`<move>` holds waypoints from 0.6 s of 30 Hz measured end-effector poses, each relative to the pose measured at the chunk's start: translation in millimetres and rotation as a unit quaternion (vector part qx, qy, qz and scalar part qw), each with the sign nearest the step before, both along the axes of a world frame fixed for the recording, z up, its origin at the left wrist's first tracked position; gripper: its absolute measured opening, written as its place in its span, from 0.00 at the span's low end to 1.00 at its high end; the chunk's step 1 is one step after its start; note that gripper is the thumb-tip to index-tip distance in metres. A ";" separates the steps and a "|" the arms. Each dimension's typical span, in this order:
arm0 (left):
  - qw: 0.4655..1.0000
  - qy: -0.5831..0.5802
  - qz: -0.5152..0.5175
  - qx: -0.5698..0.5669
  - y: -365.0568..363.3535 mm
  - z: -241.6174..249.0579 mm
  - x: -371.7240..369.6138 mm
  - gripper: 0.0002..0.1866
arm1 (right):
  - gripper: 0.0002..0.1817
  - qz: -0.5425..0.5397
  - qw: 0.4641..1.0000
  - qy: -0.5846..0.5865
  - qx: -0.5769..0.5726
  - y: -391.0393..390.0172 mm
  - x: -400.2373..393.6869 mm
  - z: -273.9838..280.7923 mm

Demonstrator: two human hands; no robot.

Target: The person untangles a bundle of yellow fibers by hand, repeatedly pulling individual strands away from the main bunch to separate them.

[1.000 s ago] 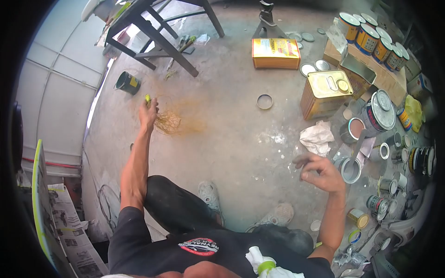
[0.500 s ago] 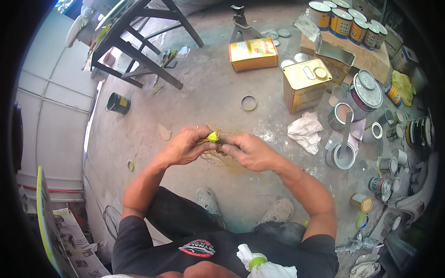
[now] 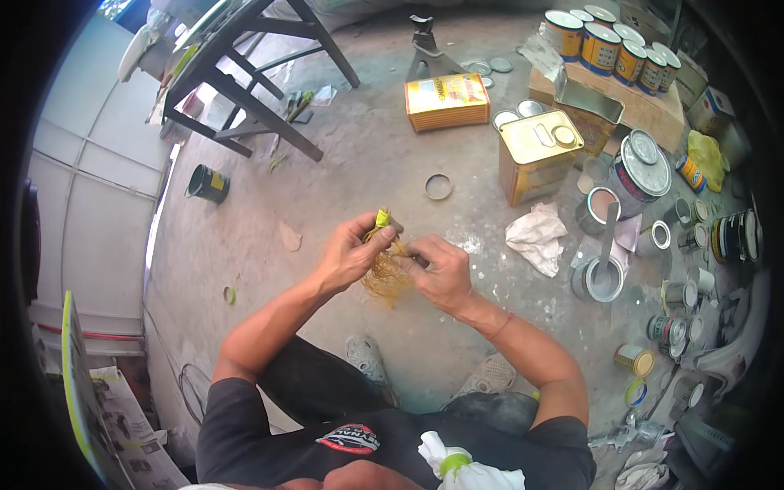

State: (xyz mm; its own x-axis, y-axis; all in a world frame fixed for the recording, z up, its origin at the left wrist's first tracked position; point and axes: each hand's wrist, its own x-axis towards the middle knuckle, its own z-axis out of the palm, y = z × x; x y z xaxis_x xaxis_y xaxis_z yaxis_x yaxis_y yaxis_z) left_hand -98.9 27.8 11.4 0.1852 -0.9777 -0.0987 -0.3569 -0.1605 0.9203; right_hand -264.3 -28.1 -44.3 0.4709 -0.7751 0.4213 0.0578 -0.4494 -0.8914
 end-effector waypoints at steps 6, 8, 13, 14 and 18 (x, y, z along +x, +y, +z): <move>0.976 -0.021 0.214 -0.032 -21.1 -30.1 59.5 0.12 | 0.12 0.252 0.949 0.002 0.190 5.8 -9.6 3.5; 0.956 -0.071 0.279 -0.052 -18.9 -53.8 111.6 0.14 | 0.15 0.423 0.839 0.006 0.343 14.6 -15.5 4.8; 0.845 -0.227 0.476 -0.087 -0.6 -38.1 180.7 0.17 | 0.16 0.537 0.803 0.079 0.247 16.4 -32.5 0.3; 0.827 -0.236 0.503 -0.079 11.4 -42.2 206.1 0.18 | 0.15 0.556 0.809 0.129 0.142 13.8 -38.5 2.9; 0.731 -0.230 0.633 -0.115 48.5 -47.0 260.5 0.17 | 0.15 0.533 0.801 0.261 0.077 -6.6 -70.5 -7.0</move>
State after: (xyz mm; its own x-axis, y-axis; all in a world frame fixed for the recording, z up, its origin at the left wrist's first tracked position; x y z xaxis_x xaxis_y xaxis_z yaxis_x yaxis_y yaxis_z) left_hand 161.7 76.3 -35.6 0.9168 0.0239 0.3987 -0.3371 -0.4891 0.8045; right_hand -334.9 -34.8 -51.3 0.9808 0.1606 -0.1108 -0.0631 -0.2760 -0.9591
